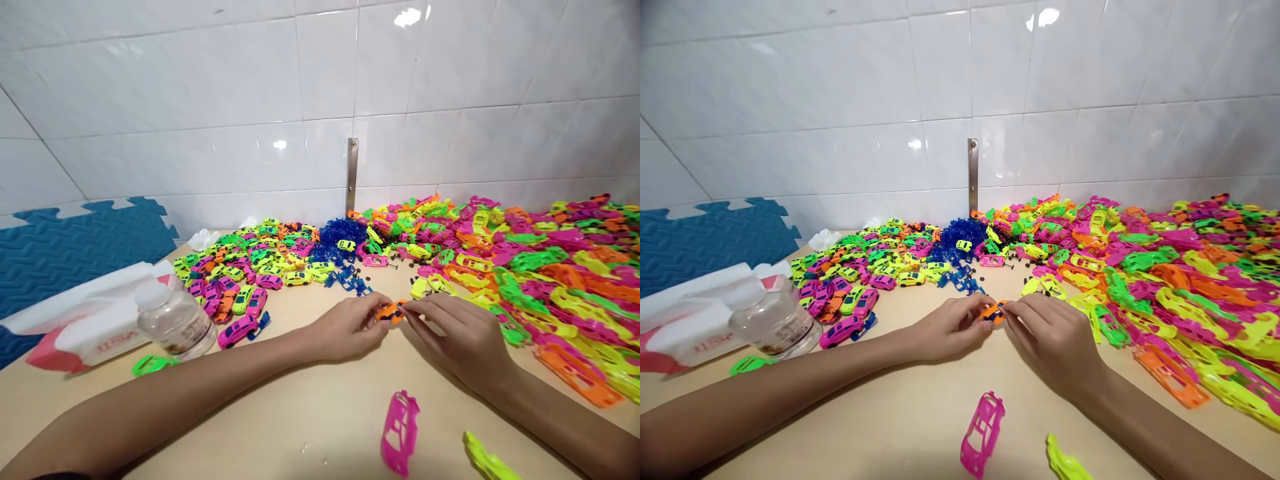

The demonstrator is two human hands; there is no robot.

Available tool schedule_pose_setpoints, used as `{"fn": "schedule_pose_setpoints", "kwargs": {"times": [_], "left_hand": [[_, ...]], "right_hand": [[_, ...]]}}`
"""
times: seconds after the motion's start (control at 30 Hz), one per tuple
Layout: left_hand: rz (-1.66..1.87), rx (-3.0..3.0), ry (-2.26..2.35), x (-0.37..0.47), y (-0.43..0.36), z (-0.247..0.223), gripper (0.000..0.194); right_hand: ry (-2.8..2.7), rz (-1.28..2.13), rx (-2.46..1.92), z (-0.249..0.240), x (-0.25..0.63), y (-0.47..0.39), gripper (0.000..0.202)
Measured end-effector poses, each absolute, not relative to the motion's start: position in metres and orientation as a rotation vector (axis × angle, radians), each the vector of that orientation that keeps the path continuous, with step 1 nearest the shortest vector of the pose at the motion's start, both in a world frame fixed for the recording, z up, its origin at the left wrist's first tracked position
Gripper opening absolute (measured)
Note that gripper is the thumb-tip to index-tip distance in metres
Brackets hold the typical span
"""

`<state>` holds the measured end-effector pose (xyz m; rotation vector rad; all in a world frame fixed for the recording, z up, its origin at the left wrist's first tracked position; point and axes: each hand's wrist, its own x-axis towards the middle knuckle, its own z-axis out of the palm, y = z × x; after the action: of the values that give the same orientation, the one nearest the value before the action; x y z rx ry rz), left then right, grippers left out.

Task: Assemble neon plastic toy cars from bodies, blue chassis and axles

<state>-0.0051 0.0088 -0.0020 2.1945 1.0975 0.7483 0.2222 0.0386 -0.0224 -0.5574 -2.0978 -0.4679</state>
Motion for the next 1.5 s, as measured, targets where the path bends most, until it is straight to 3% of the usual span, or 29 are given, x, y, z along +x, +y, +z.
{"fn": "schedule_pose_setpoints", "kwargs": {"times": [0.43,1.5], "left_hand": [[0.781,2.011,1.009,-0.005,0.012,-0.003,0.026],[0.805,2.034,1.043,-0.010,0.019,-0.009,0.025]], "right_hand": [[-2.088,-0.449,-0.639,-0.019,0.218,0.038,0.001],[-2.272,-0.409,-0.668,-0.024,0.215,0.030,0.015]]}}
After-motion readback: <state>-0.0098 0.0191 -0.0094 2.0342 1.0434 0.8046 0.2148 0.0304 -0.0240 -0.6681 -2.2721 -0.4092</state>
